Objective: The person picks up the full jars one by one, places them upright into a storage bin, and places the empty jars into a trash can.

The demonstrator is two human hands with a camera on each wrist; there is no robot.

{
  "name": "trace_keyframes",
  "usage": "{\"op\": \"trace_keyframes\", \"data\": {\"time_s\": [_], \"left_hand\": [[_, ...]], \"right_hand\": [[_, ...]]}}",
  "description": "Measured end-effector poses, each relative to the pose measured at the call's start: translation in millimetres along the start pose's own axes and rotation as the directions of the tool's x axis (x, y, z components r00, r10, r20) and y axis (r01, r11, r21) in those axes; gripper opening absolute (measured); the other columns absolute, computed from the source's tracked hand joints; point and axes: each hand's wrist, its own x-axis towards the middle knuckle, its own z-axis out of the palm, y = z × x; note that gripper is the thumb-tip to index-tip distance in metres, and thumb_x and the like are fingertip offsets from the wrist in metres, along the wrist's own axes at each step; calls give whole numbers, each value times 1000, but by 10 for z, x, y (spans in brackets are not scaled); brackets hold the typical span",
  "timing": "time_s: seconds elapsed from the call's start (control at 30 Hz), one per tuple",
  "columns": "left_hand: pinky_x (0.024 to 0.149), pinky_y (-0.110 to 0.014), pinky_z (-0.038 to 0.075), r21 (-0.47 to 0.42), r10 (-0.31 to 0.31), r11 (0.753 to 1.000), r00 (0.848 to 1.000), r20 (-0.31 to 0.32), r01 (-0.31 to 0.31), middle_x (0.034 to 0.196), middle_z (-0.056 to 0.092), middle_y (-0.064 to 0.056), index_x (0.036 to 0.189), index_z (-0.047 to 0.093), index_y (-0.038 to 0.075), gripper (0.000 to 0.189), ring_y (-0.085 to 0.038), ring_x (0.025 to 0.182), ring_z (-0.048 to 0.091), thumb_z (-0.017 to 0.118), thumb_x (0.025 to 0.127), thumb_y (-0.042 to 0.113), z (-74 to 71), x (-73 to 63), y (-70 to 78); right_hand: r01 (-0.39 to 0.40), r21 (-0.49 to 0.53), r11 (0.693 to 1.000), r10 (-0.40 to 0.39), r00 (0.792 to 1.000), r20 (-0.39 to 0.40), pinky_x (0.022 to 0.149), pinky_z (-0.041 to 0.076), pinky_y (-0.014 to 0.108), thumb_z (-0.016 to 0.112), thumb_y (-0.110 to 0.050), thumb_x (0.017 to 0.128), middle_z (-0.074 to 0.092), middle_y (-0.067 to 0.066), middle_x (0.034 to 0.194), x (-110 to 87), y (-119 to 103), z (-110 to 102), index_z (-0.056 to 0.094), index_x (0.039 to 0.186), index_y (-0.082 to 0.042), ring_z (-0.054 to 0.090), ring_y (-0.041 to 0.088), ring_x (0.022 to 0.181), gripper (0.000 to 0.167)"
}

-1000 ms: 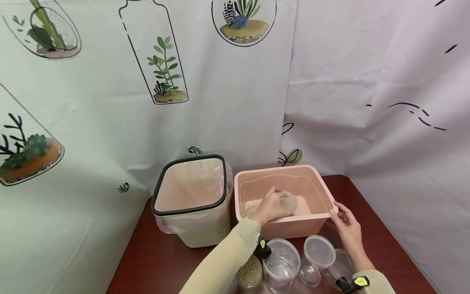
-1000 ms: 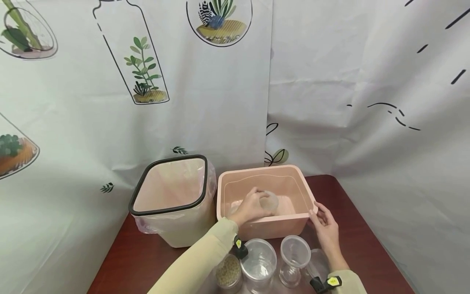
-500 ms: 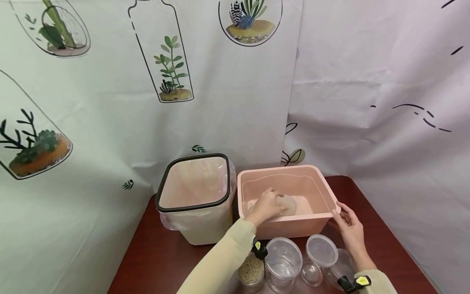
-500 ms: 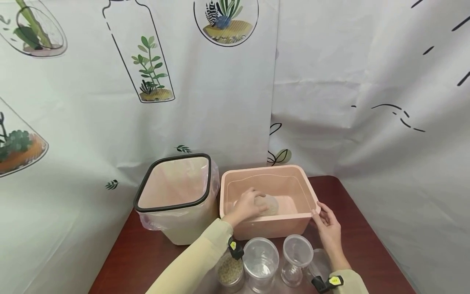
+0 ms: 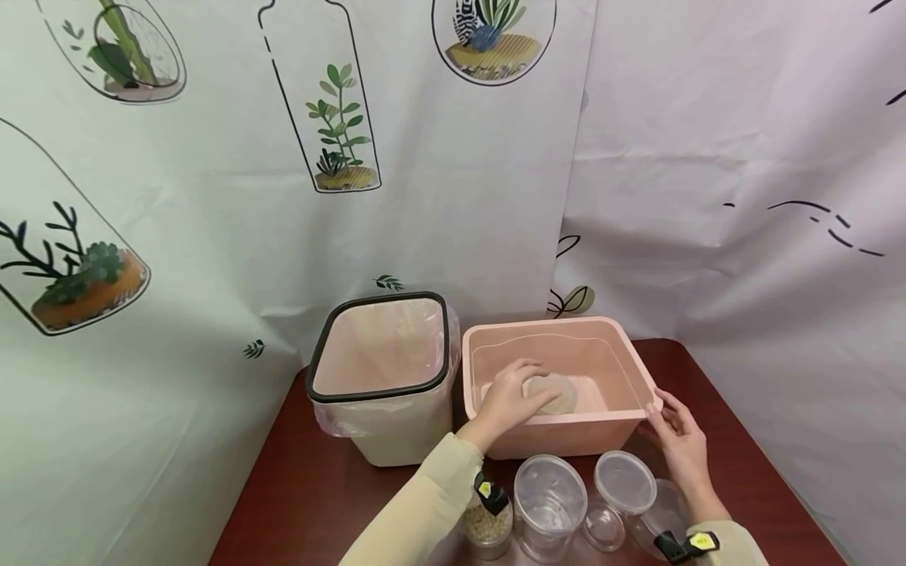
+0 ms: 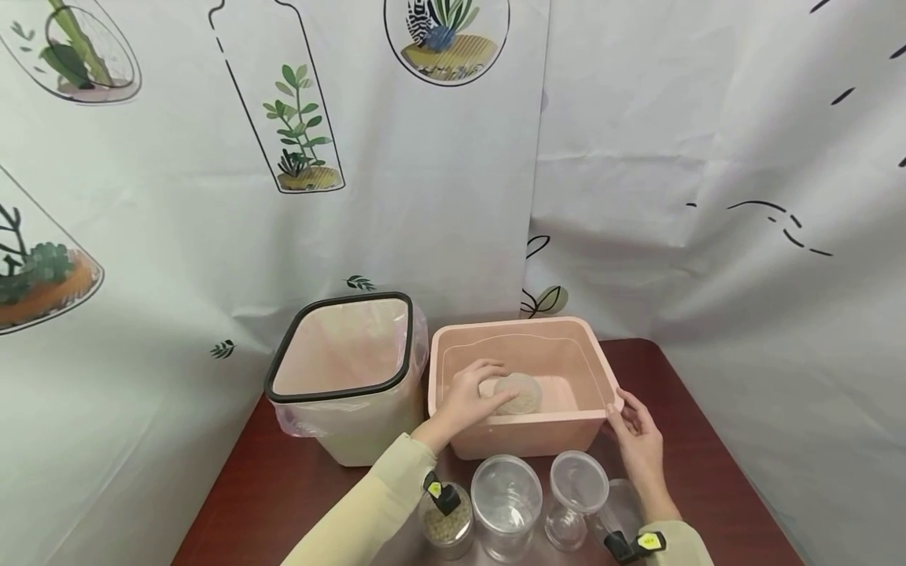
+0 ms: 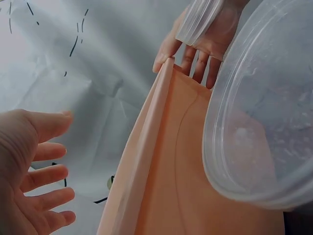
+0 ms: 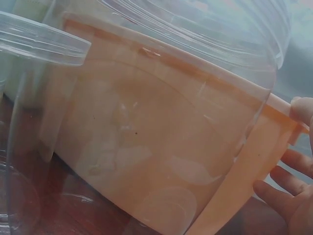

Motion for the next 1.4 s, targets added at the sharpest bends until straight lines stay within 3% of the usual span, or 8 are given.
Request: {"op": "trace_keyframes", "data": {"time_s": [0.2,0.37,0.77,1.1,1.4], "left_hand": [[88,-27,46,31,57,998,991,-119,-53,111,61,-3,101,69,9,32,-16,105,57,75,78,31,-84,-128,-9],[86,-27,47,48,85,996,981,-176,-78,110,62,-5,100,69,10,30,-16,105,57,75,78,30,-176,-238,4],[89,-27,45,2,114,993,973,-201,-116,109,61,-9,101,68,7,31,-19,105,57,77,77,24,-289,-448,87],[92,-31,45,-2,197,980,965,-176,-200,113,59,-7,106,65,8,33,-23,110,56,76,78,22,-324,-728,-107],[90,-29,45,-24,175,983,974,-146,-180,113,60,-8,106,66,5,33,-21,106,58,74,81,24,-305,-996,-242]], "right_hand": [[12,0,1000,-12,1000,-17,67,53,23,64,-11,88,60,-7,97,1,3,9,51,131,-8,61,1,84,45],[-5,7,1000,5,1000,-16,68,53,22,64,-11,88,60,-6,97,0,7,10,50,132,-7,61,1,85,47],[-55,4,998,55,998,-42,68,53,21,64,-11,87,60,-7,96,-5,-37,15,48,132,-5,61,0,84,48],[-52,-21,998,51,998,-48,68,52,19,64,-12,88,59,-8,98,-3,-23,20,48,133,-6,61,-1,84,49],[-51,-1,999,51,997,-50,67,52,20,64,-11,88,59,-7,97,3,-14,24,49,133,-8,61,-1,84,47]]}}
